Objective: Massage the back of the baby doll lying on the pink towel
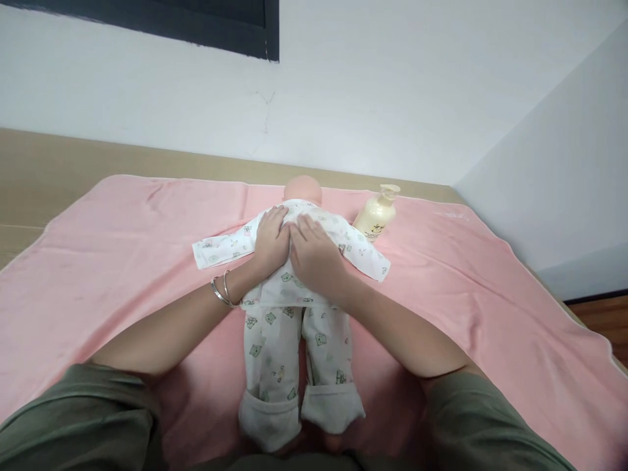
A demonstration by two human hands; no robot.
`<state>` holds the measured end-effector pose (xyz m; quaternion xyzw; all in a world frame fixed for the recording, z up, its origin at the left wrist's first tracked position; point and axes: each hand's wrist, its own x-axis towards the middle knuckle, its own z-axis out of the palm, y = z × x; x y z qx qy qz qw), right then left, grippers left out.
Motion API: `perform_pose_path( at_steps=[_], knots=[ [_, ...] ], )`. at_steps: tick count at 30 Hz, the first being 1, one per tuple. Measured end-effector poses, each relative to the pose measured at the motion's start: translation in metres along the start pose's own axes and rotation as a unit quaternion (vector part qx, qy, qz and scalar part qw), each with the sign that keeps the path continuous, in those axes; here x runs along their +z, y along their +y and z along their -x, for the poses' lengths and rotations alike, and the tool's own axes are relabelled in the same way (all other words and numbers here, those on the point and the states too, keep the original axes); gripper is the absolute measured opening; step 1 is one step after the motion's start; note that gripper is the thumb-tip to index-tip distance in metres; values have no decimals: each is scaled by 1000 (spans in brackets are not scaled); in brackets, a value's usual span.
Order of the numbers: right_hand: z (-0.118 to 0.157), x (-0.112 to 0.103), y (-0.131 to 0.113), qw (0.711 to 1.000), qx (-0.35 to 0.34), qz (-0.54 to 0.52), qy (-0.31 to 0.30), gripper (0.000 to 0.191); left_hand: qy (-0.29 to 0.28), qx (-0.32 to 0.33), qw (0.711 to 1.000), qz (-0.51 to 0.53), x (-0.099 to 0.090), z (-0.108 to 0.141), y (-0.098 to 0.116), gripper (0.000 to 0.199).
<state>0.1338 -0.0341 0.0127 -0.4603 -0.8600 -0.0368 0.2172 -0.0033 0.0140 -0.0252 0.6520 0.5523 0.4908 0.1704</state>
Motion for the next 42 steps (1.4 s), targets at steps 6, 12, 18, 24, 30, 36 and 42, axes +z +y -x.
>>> perform_pose_path(
  at_steps=[6,12,18,24,30,36,42],
  knots=[
    [-26,-1,38,994,36,-83,-60,57,5,10,1000,-2,-1,-1,2,48],
    [-32,2,50,988,144,-50,-35,60,7,15,1000,-15,1,-1,7,49],
    [-6,6,5,1000,-21,3,5,54,6,22,999,-33,4,1,4,51],
    [-23,1,32,995,-40,-73,-60,56,-3,25,999,-22,3,2,3,45],
    [-18,0,37,996,61,-53,-25,59,12,14,1000,-14,2,3,4,46],
    [17,-2,-12,1000,21,0,7,58,7,3,1000,-9,-1,3,8,47],
    [-11,0,26,995,14,-90,-50,55,9,-1,1000,-4,0,3,7,46]
  ],
)
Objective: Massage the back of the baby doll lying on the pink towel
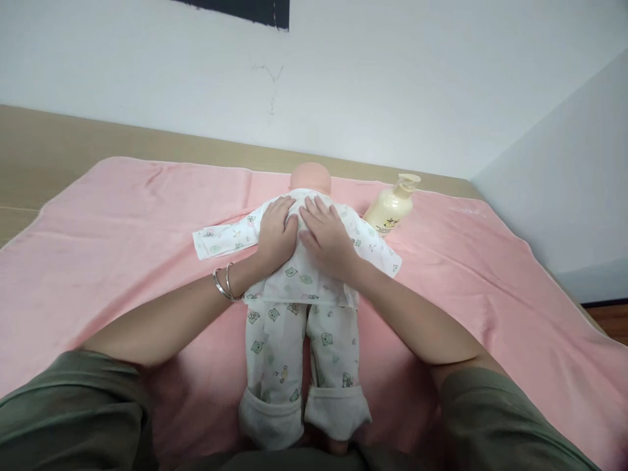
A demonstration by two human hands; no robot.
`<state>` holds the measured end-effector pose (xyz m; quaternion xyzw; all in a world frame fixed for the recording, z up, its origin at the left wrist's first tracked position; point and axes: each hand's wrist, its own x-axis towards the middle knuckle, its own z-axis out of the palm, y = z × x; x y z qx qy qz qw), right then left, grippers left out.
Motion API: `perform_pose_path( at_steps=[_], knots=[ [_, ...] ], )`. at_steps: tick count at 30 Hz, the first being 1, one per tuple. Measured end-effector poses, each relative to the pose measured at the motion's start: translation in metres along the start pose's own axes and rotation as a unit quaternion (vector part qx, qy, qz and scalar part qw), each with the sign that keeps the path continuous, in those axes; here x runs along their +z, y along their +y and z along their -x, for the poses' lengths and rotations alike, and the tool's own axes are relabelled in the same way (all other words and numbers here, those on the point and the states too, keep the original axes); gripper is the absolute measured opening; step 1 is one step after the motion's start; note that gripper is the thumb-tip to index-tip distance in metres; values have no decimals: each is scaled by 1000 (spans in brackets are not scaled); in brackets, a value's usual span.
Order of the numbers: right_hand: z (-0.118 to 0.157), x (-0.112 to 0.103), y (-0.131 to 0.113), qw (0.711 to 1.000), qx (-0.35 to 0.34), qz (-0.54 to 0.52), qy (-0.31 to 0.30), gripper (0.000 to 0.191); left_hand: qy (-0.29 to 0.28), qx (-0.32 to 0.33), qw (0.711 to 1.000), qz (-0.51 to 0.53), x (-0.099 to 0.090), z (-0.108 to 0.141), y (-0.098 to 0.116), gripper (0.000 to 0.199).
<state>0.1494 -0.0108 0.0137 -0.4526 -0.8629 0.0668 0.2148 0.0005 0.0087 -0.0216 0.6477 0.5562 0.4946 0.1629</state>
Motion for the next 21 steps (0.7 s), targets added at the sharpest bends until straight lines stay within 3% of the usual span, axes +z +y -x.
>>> perform_pose_path(
  at_steps=[3,5,9,12,15,18,21],
  knots=[
    [-18,-5,29,999,24,-29,-4,57,6,13,1000,-3,2,0,-3,45],
    [-22,-7,35,1000,19,-24,-5,58,7,19,1000,-2,2,0,-4,44],
    [-4,-4,10,999,26,40,20,57,4,14,1000,4,1,-1,-3,44],
    [18,2,-19,995,-12,87,40,58,-7,15,1000,-6,1,-2,-5,45],
    [26,4,-31,994,-40,97,32,62,-18,20,999,-28,2,-3,-6,47],
    [12,-1,-17,997,-33,65,-13,61,-18,38,998,-54,2,1,-2,49],
    [-12,-9,11,999,26,16,-45,63,-46,80,992,-86,1,12,9,52]
  ],
)
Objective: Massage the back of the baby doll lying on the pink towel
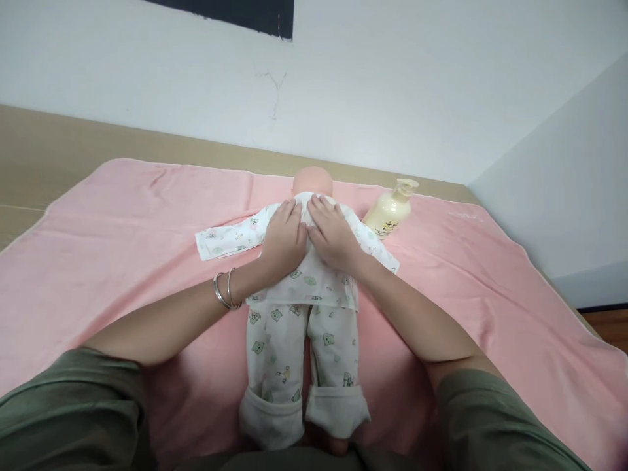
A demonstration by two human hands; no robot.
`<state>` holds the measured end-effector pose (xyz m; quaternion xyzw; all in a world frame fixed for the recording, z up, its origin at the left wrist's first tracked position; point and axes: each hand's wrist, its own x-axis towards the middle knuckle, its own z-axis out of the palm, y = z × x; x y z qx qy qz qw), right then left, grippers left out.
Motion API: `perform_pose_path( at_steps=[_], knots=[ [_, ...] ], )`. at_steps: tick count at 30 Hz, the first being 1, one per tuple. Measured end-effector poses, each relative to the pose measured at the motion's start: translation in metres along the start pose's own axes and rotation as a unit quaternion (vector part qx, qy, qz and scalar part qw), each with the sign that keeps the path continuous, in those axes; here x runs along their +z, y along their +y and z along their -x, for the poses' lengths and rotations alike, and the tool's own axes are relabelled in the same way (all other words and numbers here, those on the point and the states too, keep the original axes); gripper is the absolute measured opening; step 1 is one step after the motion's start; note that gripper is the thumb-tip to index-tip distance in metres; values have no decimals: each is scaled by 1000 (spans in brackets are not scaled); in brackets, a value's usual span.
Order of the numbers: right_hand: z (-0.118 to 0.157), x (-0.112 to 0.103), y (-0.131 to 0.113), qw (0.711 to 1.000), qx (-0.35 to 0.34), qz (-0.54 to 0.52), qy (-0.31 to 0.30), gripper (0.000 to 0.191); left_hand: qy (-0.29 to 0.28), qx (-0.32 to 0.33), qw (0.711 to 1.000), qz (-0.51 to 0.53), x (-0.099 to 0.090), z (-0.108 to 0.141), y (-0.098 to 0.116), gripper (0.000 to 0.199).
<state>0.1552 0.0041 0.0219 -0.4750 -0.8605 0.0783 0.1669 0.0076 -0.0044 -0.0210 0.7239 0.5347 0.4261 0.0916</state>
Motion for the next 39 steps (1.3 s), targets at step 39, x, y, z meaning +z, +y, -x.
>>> perform_pose_path(
  at_steps=[39],
  knots=[
    [-14,-3,17,997,60,-29,39,59,-73,43,987,-140,-21,-3,20,49]
  ],
)
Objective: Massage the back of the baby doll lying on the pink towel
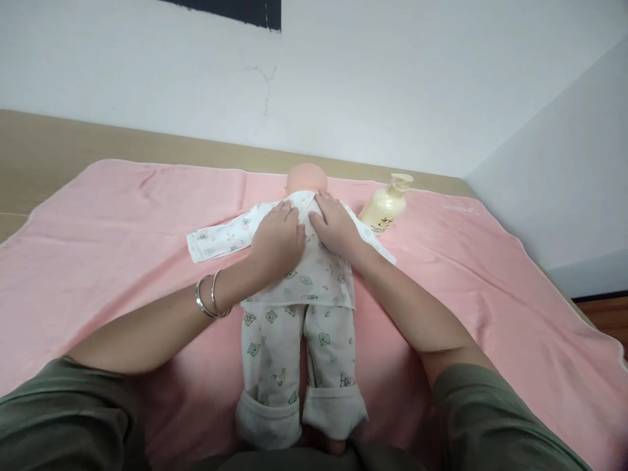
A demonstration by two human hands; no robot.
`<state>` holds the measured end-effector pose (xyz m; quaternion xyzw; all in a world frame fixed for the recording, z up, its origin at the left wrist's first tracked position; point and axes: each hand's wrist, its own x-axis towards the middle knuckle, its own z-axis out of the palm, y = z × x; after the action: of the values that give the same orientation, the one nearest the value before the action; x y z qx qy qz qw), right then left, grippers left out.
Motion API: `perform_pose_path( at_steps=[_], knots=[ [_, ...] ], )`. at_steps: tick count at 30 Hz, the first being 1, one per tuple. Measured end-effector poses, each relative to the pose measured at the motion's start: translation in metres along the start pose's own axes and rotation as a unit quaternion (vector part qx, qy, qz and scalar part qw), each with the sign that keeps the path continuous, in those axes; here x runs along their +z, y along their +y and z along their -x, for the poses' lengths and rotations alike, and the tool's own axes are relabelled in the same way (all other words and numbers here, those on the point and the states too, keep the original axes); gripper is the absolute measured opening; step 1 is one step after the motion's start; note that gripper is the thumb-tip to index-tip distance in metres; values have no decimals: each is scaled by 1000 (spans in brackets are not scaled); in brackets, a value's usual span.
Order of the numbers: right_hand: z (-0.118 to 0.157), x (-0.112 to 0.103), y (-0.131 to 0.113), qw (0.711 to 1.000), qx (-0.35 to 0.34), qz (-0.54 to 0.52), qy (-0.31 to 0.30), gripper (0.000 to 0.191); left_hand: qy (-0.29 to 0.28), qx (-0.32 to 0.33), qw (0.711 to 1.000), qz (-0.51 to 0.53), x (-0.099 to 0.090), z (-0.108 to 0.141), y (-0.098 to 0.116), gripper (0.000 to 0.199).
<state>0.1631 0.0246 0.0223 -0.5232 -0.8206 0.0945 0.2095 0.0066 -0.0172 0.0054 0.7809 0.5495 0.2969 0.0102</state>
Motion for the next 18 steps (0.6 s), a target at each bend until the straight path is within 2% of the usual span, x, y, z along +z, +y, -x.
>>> perform_pose_path(
  at_steps=[2,6,10,13,16,18],
  knots=[
    [-6,-2,6,1000,14,3,-3,58,-12,18,1000,-9,-3,6,7,50],
    [12,3,-10,998,11,52,20,55,-52,-31,998,21,-11,-6,2,46],
    [45,11,-40,991,-62,109,47,58,-81,-82,991,69,-12,-28,-18,42],
    [47,12,-45,991,-90,99,28,58,-74,-84,992,64,-8,-31,-22,42],
    [26,8,-26,998,-24,53,5,60,-36,-46,998,7,-5,-17,-12,44],
    [9,4,-11,999,30,27,-1,64,-28,1,999,-19,-5,-7,-2,45]
  ],
)
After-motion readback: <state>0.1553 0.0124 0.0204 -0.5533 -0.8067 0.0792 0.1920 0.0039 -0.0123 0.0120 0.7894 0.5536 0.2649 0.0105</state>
